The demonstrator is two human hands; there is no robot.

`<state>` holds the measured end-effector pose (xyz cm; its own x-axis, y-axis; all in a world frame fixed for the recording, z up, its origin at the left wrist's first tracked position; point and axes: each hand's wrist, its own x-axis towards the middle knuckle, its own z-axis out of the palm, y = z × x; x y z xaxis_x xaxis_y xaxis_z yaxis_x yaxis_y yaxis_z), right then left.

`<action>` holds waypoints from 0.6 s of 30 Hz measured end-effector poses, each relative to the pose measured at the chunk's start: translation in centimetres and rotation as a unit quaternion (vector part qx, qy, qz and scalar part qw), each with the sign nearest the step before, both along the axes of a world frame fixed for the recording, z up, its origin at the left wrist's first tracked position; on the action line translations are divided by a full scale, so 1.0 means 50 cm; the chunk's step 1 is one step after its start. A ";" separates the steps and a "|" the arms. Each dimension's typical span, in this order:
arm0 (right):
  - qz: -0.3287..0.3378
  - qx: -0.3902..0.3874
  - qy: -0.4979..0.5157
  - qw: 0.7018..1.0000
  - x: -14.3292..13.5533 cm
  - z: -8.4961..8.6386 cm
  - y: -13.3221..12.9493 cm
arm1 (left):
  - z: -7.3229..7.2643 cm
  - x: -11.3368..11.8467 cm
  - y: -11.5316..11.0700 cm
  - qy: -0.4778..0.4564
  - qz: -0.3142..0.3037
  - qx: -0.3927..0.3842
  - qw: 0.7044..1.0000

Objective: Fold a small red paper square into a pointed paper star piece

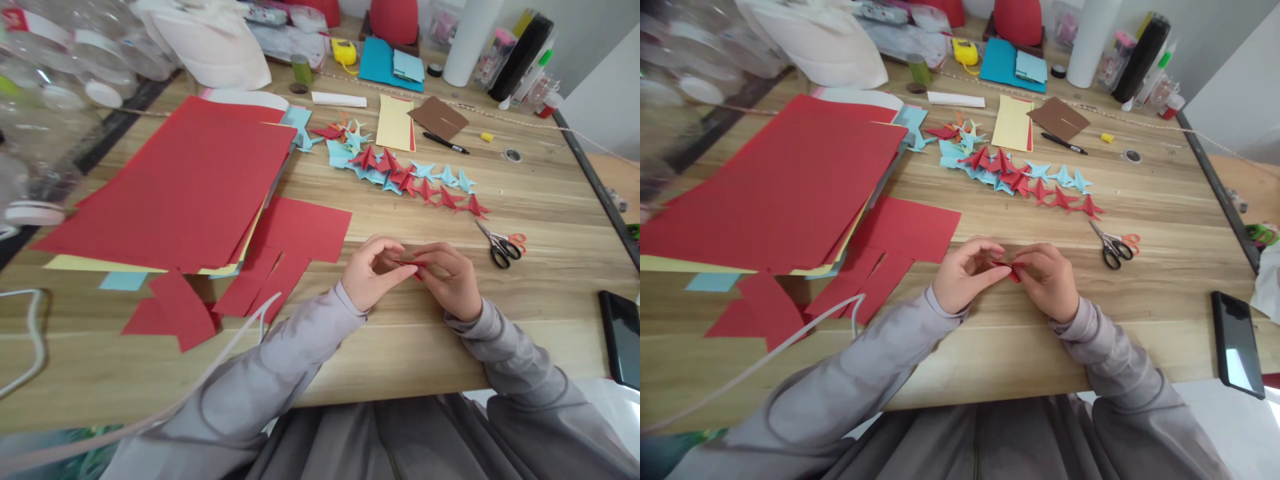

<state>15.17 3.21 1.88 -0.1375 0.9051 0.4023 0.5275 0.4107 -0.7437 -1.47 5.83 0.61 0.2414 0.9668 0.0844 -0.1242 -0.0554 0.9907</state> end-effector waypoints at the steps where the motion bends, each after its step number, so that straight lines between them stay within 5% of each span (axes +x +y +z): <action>1: -0.004 -0.005 0.005 1.000 0.000 0.001 0.000 | -0.003 0.000 -0.001 0.011 -0.001 0.012 1.000; 8: -0.047 -0.096 0.143 0.984 0.000 -0.004 0.004 | -0.018 0.003 -0.004 -0.028 -0.046 -0.024 0.998; 18: -0.083 -0.140 0.172 0.972 0.005 -0.018 0.014 | -0.022 0.006 -0.013 0.003 -0.093 -0.014 0.996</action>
